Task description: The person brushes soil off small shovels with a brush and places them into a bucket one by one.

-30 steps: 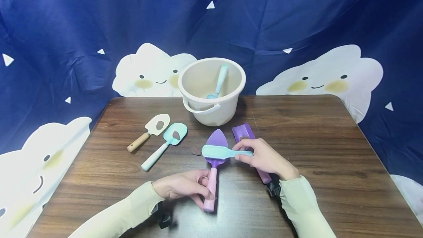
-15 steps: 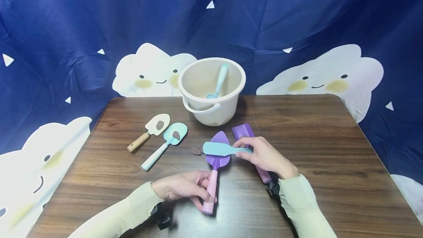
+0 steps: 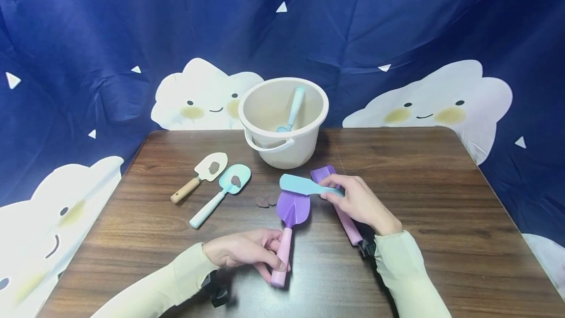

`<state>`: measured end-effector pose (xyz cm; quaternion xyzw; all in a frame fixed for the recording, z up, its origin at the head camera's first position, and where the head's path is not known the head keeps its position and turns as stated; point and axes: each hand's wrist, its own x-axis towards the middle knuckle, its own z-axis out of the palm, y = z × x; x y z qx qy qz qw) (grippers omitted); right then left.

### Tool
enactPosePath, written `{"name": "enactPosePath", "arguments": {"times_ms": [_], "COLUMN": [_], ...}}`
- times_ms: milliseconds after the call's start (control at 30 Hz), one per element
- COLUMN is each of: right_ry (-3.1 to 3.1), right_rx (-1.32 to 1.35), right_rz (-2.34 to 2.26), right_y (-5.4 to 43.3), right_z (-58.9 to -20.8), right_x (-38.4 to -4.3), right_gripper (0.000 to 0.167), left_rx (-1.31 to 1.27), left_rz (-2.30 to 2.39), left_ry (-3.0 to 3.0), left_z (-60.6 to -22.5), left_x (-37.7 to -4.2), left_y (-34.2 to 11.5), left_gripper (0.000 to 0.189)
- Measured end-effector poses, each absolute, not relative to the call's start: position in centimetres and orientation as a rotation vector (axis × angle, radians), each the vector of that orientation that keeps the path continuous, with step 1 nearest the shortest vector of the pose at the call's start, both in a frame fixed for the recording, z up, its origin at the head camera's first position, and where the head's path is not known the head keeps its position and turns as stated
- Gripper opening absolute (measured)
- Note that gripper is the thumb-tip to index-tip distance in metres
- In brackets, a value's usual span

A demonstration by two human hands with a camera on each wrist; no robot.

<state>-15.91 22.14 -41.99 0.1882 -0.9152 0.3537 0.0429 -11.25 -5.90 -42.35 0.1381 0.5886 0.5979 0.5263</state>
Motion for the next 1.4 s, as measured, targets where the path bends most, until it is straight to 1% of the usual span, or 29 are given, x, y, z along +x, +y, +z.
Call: {"name": "enactPosePath", "arguments": {"times_ms": [267, 433, 500, 633, 733, 867, 1000, 1167, 1400], "right_ry": [-2.727, -2.747, -2.786, -2.887, -2.932, -2.975, -3.007, -3.022, -2.961], "right_rx": [0.514, 0.474, 0.467, 0.467, 0.511, 0.619, 0.640, 0.610, 0.626], "right_rz": [1.020, 1.066, 1.127, 1.425, 1.621, 1.683, 1.685, 1.660, 1.301], "right_y": [22.8, 22.9, 22.9, 22.9, 23.0, 23.0, 23.0, 22.8, 22.7], "right_z": [-41.9, -41.7, -41.6, -41.5, -41.5, -41.7, -41.8, -41.8, -41.6], "right_x": [-16.1, -15.8, -15.6, -15.1, -14.9, -14.8, -14.8, -14.9, -15.2], "right_gripper": [0.017, 0.017, 0.017, 0.019, 0.019, 0.021, 0.023, 0.021, 0.019], "left_rx": [0.333, 0.325, 0.319, 0.315, 0.311, 0.293, 0.285, 0.295, 0.321], "left_rz": [1.418, 1.427, 1.434, 1.446, 1.447, 1.442, 1.443, 1.436, 1.422], "left_ry": [1.452, 1.480, 1.490, 1.501, 1.510, 1.526, 1.534, 1.530, 1.521], "left_z": [-42.4, -42.3, -42.2, -42.3, -42.4, -42.4, -42.3, -42.3, -42.2], "left_x": [-11.4, -11.7, -11.7, -11.8, -11.7, -11.7, -11.7, -11.6, -11.5], "left_y": [-5.9, -5.9, -5.9, -5.9, -5.8, -5.8, -5.8, -5.8, -5.8], "left_gripper": [0.026, 0.029, 0.029, 0.028, 0.027, 0.028, 0.028, 0.027, 0.028]}}
